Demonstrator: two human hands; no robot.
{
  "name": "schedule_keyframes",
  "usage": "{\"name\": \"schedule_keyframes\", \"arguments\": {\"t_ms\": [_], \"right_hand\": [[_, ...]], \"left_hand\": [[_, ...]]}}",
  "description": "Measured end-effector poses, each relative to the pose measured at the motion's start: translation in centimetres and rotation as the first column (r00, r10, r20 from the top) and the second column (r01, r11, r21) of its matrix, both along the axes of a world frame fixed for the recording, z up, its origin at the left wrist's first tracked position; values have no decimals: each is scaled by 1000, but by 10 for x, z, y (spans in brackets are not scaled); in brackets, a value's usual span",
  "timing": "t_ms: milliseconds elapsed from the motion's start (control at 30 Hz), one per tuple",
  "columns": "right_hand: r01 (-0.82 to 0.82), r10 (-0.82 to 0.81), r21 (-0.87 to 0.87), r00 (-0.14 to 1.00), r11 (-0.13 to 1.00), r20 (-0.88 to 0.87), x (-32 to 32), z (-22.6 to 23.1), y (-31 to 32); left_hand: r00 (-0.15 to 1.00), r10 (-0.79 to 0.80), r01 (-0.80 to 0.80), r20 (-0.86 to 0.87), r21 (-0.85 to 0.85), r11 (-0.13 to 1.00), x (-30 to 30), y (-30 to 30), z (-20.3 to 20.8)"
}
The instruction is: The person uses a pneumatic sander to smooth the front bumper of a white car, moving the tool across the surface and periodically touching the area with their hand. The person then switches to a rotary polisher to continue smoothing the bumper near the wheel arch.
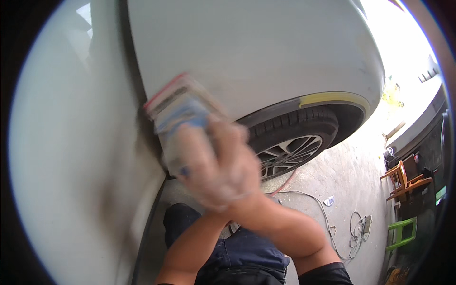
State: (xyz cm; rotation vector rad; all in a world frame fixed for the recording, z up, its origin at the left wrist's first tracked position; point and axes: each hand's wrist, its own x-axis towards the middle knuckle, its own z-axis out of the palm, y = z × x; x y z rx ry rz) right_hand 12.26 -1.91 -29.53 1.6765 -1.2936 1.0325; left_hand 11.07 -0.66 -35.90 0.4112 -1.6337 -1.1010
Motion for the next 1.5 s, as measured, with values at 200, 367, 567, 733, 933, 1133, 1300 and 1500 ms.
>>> {"name": "schedule_keyframes", "arguments": {"t_ms": [200, 367, 567, 733, 933, 1133, 1300, 1500], "right_hand": [[236, -231, -58, 970, 970, 79, -56, 32, 22], [331, -271, 1, 770, 944, 578, -133, 95, 55], [298, -283, -58, 942, 953, 179, -55, 63, 23], [106, -84, 274, 992, 956, -90, -16, 16, 32], [117, -110, 327, 993, 938, -40, 3, 53, 23], [114, -160, 208, 962, 971, 220, 6, 156, 2], [92, -94, 276, 996, 957, -6, 19, 86, 5], [155, -61, 355, 963, 922, -263, 14, -12, 19]], "left_hand": [[974, -170, 169, -148, -17, 985, -33, 0, 13], [984, -138, 152, 110, -137, 979, -87, 7, 67], [979, 193, -199, -64, -123, 972, -15, -3, 46], [971, 231, -234, -69, -39, 972, 14, 7, 34], [962, 267, -271, -57, -85, 959, 40, -8, 54], [995, 105, -103, -3, -193, 976, 51, -42, 112], [953, 298, -302, -62, -80, 950, 53, -28, 64], [958, 282, -284, -49, -33, 958, 50, -16, 34]]}}
